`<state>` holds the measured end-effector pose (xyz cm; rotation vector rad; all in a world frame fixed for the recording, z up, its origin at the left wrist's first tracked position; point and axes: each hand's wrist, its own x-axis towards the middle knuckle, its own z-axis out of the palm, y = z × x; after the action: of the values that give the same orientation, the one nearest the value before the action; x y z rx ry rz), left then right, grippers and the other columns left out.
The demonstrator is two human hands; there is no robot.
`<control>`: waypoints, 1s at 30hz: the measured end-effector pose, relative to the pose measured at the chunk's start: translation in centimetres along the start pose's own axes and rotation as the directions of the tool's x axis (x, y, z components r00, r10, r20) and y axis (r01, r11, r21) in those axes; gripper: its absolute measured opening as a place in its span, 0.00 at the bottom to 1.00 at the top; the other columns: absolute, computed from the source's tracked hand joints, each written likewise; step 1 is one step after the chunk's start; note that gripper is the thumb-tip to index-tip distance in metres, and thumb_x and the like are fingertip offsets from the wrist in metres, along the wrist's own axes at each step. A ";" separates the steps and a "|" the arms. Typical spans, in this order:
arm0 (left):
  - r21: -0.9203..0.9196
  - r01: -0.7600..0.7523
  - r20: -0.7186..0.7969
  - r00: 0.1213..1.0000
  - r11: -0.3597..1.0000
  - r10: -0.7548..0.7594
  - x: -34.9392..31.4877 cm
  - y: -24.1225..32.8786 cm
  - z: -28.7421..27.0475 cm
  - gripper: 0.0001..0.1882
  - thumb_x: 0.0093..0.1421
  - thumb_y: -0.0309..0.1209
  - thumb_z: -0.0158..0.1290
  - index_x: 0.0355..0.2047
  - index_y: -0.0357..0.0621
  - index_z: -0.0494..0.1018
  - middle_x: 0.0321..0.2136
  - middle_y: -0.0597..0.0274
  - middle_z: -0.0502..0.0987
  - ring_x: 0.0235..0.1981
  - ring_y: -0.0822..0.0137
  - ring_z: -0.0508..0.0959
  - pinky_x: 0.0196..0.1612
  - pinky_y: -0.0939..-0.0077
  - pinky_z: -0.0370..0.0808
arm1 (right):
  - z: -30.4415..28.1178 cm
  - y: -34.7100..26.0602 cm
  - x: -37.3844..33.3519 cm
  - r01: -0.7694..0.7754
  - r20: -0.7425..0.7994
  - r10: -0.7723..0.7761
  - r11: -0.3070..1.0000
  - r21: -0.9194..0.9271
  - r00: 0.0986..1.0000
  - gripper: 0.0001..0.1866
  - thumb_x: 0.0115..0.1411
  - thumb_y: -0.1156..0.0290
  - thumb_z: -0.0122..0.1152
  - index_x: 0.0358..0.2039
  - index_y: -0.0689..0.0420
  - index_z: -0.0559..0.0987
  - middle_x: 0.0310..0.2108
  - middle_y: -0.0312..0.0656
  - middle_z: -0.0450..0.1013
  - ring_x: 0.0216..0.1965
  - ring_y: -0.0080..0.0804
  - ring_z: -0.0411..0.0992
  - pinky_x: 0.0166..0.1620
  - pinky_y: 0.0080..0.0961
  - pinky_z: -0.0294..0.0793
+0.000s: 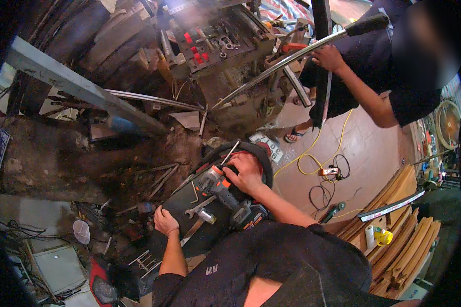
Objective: The person uses a cordless impact driver to tighten or loosen fasteners on a large piece of machinery. A coworker stands nearby and assists by holding a metal bar. The person continues working on the machinery throughout the clip.
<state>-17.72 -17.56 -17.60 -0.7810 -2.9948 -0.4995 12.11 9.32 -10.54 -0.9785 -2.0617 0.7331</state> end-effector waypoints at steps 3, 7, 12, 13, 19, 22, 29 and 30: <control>0.027 0.033 0.016 0.999 0.999 -0.034 0.0 0.0 0.0 0.20 0.70 0.42 0.46 0.56 0.51 0.79 0.58 0.59 0.80 0.59 0.50 0.76 0.60 0.49 0.69 | -0.2 0.0 0.1 0.007 -0.001 -0.007 1.000 0.017 1.000 0.15 0.59 0.60 0.72 0.37 0.57 0.80 0.45 0.49 0.76 0.49 0.52 0.73 0.54 0.46 0.73; 0.029 0.047 0.033 0.998 0.998 -0.048 -0.1 0.1 0.0 0.20 0.71 0.42 0.46 0.57 0.52 0.78 0.59 0.60 0.79 0.60 0.51 0.75 0.61 0.50 0.68 | -0.3 -0.1 0.2 -0.026 0.009 0.025 0.999 0.047 1.000 0.14 0.59 0.61 0.72 0.36 0.58 0.80 0.43 0.48 0.76 0.48 0.52 0.73 0.54 0.45 0.73; 0.004 0.024 0.018 1.000 1.000 -0.024 -0.1 0.1 -0.1 0.21 0.71 0.42 0.45 0.57 0.51 0.78 0.59 0.59 0.79 0.61 0.51 0.75 0.62 0.51 0.67 | -0.5 -0.3 0.3 -0.019 0.002 0.019 0.999 0.048 1.000 0.14 0.58 0.62 0.73 0.36 0.58 0.80 0.42 0.48 0.77 0.47 0.52 0.74 0.53 0.45 0.74; 0.001 0.025 0.020 0.999 1.000 -0.025 -0.1 0.1 -0.1 0.21 0.71 0.42 0.45 0.57 0.51 0.78 0.59 0.59 0.79 0.61 0.51 0.75 0.62 0.51 0.67 | -0.5 -0.3 0.4 -0.014 0.001 0.014 0.999 0.051 1.000 0.14 0.58 0.62 0.73 0.36 0.58 0.80 0.42 0.48 0.77 0.47 0.52 0.74 0.52 0.45 0.74; 0.002 0.033 0.030 0.999 0.999 -0.033 0.0 0.2 -0.2 0.21 0.70 0.42 0.45 0.57 0.51 0.78 0.58 0.57 0.79 0.61 0.50 0.75 0.62 0.51 0.68 | -0.5 -0.4 0.4 -0.013 -0.013 0.014 0.999 0.050 1.000 0.14 0.58 0.62 0.74 0.36 0.58 0.80 0.42 0.48 0.77 0.46 0.52 0.74 0.53 0.44 0.74; 0.009 0.044 0.030 0.999 0.999 -0.045 0.0 0.4 -0.3 0.21 0.70 0.42 0.46 0.57 0.51 0.78 0.58 0.57 0.79 0.61 0.50 0.75 0.62 0.51 0.68 | -0.4 -0.4 0.4 -0.018 -0.015 0.018 0.999 0.044 1.000 0.14 0.58 0.62 0.73 0.36 0.58 0.80 0.42 0.48 0.77 0.47 0.52 0.74 0.53 0.44 0.74; 0.036 0.081 0.045 0.996 0.996 -0.082 -0.1 0.7 -0.5 0.21 0.70 0.42 0.46 0.57 0.51 0.78 0.59 0.59 0.79 0.61 0.51 0.75 0.62 0.52 0.68 | -0.3 -0.3 0.4 -0.033 -0.009 0.033 0.999 0.043 0.999 0.14 0.57 0.61 0.74 0.36 0.57 0.81 0.44 0.48 0.77 0.49 0.52 0.74 0.55 0.44 0.74; 0.022 0.061 0.037 0.997 0.998 -0.062 -0.1 0.7 -0.4 0.21 0.70 0.42 0.46 0.57 0.51 0.78 0.59 0.59 0.79 0.61 0.51 0.75 0.62 0.52 0.68 | -0.3 -0.3 0.4 -0.030 -0.011 0.030 0.999 0.041 0.999 0.14 0.57 0.61 0.74 0.36 0.57 0.81 0.44 0.48 0.77 0.49 0.51 0.74 0.55 0.44 0.74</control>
<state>-17.36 -17.14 -16.96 -0.7065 -3.0619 -0.4598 12.09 9.52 -9.96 -0.9900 -2.0179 0.7806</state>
